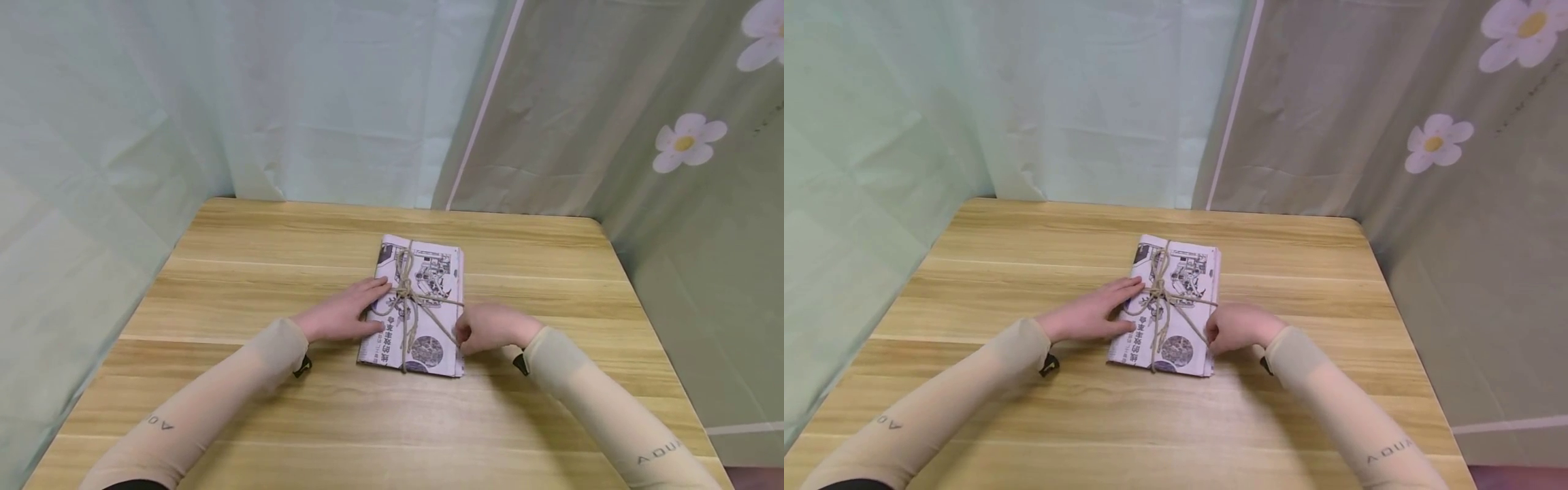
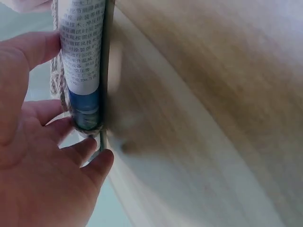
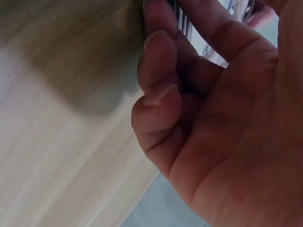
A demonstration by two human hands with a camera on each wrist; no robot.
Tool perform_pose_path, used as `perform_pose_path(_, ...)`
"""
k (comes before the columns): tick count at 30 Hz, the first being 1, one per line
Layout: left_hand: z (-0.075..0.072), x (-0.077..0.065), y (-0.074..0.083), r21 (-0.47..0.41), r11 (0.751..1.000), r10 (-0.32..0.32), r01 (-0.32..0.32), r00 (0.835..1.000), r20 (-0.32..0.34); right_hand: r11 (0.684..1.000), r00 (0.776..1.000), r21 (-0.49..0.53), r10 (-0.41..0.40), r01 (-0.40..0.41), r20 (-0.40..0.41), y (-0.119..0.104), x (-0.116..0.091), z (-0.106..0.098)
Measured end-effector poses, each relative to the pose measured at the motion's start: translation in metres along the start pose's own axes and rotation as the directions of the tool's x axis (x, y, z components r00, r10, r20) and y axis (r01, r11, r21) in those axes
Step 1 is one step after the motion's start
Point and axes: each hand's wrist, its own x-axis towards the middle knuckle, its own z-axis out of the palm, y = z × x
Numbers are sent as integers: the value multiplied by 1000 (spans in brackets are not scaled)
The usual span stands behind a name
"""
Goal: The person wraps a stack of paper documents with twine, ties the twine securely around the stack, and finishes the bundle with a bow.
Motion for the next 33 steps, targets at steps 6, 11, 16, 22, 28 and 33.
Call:
perform_pose_path(6,2,-1,2,-105,981,-182,166,968,-171,999,984,22,52,-49,-168,-2,7,-15)
perform_pose_path(11,-1,-2,5,-116,955,-289,272,941,-174,994,942,99,68,-38,-327,-7,25,-23)
perform_pose_path(16,-1,0,6,-92,954,-295,284,943,-151,987,939,159,69,-16,-337,-24,45,-16)
perform_pose_path(22,1,2,8,-106,958,-281,268,949,-141,983,925,182,92,-25,-368,-39,56,-3)
perform_pose_path(28,1,2,6,-90,955,-294,283,946,-138,986,911,155,124,-67,-394,-43,58,3)
perform_pose_path(33,3,3,4,-86,956,-289,280,948,-132,986,926,156,118,-66,-358,-44,54,7)
